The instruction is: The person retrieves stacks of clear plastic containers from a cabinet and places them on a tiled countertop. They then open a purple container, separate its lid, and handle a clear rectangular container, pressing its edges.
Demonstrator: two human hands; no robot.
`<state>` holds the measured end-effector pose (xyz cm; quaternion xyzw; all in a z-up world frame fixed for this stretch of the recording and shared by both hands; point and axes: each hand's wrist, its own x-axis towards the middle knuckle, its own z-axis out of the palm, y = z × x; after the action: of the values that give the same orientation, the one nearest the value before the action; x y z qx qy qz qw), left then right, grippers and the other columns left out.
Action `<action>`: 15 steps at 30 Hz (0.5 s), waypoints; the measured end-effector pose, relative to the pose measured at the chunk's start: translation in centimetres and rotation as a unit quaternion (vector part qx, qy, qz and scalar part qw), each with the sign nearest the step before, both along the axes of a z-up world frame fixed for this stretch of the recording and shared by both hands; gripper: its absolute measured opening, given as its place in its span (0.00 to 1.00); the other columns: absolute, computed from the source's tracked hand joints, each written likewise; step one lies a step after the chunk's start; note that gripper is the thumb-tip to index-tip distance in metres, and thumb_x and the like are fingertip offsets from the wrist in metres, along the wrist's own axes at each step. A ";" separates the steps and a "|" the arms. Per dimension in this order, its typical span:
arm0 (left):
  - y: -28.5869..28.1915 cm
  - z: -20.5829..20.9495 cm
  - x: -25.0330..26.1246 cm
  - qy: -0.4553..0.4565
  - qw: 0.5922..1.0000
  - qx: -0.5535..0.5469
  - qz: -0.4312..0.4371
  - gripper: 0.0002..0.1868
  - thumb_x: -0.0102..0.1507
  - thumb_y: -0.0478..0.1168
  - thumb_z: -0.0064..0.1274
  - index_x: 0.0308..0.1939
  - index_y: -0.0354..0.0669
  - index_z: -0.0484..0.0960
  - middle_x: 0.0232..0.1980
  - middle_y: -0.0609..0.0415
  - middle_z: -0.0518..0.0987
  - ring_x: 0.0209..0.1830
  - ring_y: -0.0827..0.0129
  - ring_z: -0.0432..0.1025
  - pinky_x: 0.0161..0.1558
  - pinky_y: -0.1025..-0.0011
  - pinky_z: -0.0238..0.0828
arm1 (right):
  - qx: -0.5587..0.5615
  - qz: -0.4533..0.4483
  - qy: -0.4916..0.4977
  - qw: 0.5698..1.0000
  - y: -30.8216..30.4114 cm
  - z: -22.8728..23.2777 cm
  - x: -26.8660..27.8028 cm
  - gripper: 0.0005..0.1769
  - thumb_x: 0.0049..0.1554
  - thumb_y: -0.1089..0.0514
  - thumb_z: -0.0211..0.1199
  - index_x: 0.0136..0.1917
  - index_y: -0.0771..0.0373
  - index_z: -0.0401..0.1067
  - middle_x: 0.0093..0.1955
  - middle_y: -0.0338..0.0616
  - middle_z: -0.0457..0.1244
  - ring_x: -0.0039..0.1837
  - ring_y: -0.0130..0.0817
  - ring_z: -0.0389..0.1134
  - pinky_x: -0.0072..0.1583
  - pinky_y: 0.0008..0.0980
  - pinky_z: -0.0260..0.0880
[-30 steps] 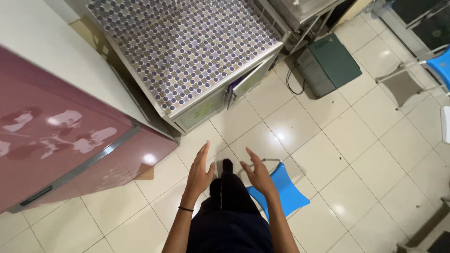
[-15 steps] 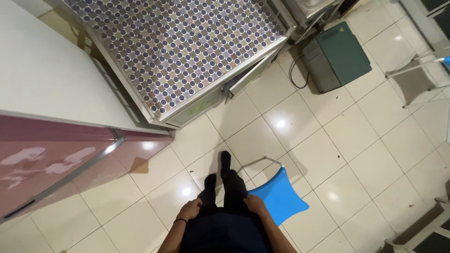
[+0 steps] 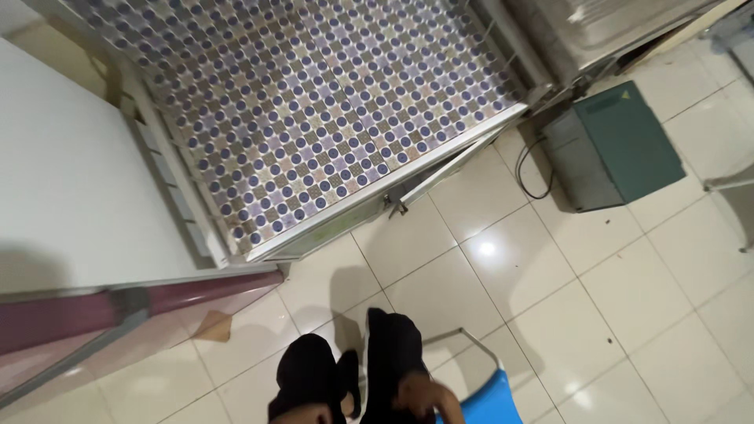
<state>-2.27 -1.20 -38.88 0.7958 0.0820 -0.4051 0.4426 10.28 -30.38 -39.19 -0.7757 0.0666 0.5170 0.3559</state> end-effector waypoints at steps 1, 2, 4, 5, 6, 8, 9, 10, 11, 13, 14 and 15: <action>0.2 -2.7 1.8 -0.033 0.999 -0.005 -0.003 0.13 0.61 0.39 0.53 0.49 0.41 0.76 0.38 0.44 0.82 0.40 0.50 0.77 0.40 0.56 0.73 | -0.003 -0.025 -0.019 1.000 0.4 -3.3 2.0 0.17 0.57 0.48 0.63 0.41 0.65 0.72 0.38 0.54 0.68 0.41 0.46 0.71 0.45 0.46 0.72; 0.1 -5.3 4.0 -0.072 0.997 -0.014 -0.006 0.14 0.61 0.40 0.54 0.50 0.40 0.76 0.38 0.44 0.82 0.39 0.50 0.77 0.39 0.56 0.73 | -0.006 -0.051 -0.043 0.998 0.8 -6.6 4.5 0.18 0.57 0.47 0.64 0.41 0.66 0.72 0.37 0.54 0.68 0.40 0.45 0.71 0.45 0.45 0.72; -0.1 -10.3 10.3 -0.134 0.991 0.004 0.031 0.16 0.61 0.41 0.56 0.50 0.39 0.75 0.36 0.43 0.81 0.38 0.48 0.77 0.37 0.54 0.73 | 0.006 -0.092 -0.115 0.989 2.3 -12.8 10.1 0.19 0.56 0.46 0.66 0.41 0.66 0.72 0.36 0.53 0.68 0.39 0.42 0.72 0.44 0.43 0.73; -1.1 -12.4 13.3 -0.100 0.990 0.041 0.086 0.12 0.64 0.42 0.51 0.46 0.40 0.78 0.37 0.41 0.82 0.38 0.50 0.78 0.40 0.56 0.74 | 0.036 -0.084 -0.278 0.956 2.8 -15.3 12.5 0.17 0.60 0.48 0.66 0.41 0.65 0.73 0.36 0.47 0.69 0.39 0.36 0.70 0.45 0.37 0.70; -1.7 -14.6 17.7 -0.206 0.970 -0.041 0.125 0.15 0.68 0.43 0.50 0.52 0.36 0.75 0.46 0.41 0.81 0.45 0.52 0.78 0.44 0.57 0.74 | 0.059 -0.116 -0.327 0.936 3.4 -17.7 15.7 0.08 0.58 0.56 0.63 0.44 0.62 0.75 0.35 0.43 0.69 0.37 0.30 0.71 0.43 0.32 0.71; -3.2 -17.4 24.2 -0.293 0.945 0.003 0.147 0.12 0.71 0.42 0.47 0.53 0.38 0.76 0.50 0.43 0.79 0.51 0.53 0.76 0.53 0.61 0.73 | 0.087 -0.239 -0.354 0.900 4.6 -21.0 20.3 0.10 0.59 0.58 0.67 0.50 0.65 0.71 0.42 0.45 0.68 0.37 0.31 0.68 0.41 0.33 0.68; -4.0 -18.2 27.6 -0.340 0.921 -0.017 0.190 0.15 0.66 0.36 0.49 0.57 0.39 0.76 0.56 0.45 0.78 0.55 0.53 0.75 0.55 0.61 0.73 | 0.092 -0.283 -0.347 0.889 5.3 -21.9 22.8 0.13 0.57 0.59 0.67 0.54 0.64 0.69 0.46 0.43 0.68 0.37 0.30 0.68 0.39 0.33 0.67; -4.7 -18.7 30.2 -0.349 0.911 -0.031 0.218 0.18 0.65 0.35 0.51 0.59 0.39 0.74 0.58 0.44 0.76 0.57 0.52 0.74 0.57 0.61 0.73 | 0.112 -0.299 -0.371 0.872 6.0 -22.4 24.3 0.16 0.58 0.60 0.67 0.58 0.64 0.68 0.49 0.45 0.68 0.41 0.29 0.67 0.41 0.31 0.68; -5.1 -19.1 32.6 -0.360 0.899 -0.046 0.244 0.20 0.64 0.33 0.52 0.61 0.40 0.72 0.60 0.43 0.74 0.59 0.50 0.73 0.59 0.61 0.72 | 0.131 -0.316 -0.398 0.851 6.6 -22.7 25.8 0.20 0.59 0.61 0.67 0.63 0.63 0.67 0.52 0.48 0.67 0.44 0.28 0.67 0.43 0.29 0.69; -5.5 -20.0 35.9 -0.429 0.877 -0.035 0.212 0.24 0.65 0.30 0.52 0.65 0.40 0.68 0.67 0.41 0.71 0.69 0.45 0.65 0.66 0.57 0.65 | 0.174 -0.315 -0.444 0.821 7.5 -22.9 28.2 0.25 0.59 0.62 0.65 0.67 0.63 0.62 0.65 0.47 0.62 0.45 0.29 0.66 0.44 0.28 0.68; -5.9 -20.6 36.8 -0.439 0.873 -0.041 0.207 0.26 0.64 0.30 0.52 0.66 0.41 0.67 0.68 0.40 0.70 0.70 0.44 0.64 0.66 0.56 0.64 | 0.193 -0.313 -0.465 0.805 7.9 -22.9 28.7 0.28 0.59 0.62 0.63 0.70 0.63 0.60 0.71 0.47 0.59 0.46 0.30 0.65 0.44 0.28 0.68; -6.1 -21.2 37.9 -0.453 0.867 -0.048 0.202 0.27 0.64 0.30 0.52 0.67 0.41 0.67 0.68 0.39 0.69 0.71 0.43 0.63 0.67 0.56 0.63 | 0.221 -0.318 -0.463 0.797 8.4 -22.9 29.1 0.29 0.59 0.61 0.64 0.71 0.63 0.58 0.70 0.49 0.59 0.46 0.29 0.65 0.45 0.28 0.69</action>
<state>35.62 -7.28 -60.08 0.8358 0.0122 0.0944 0.5407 39.39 -21.98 -62.09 -0.7578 0.0204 -0.0459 0.6506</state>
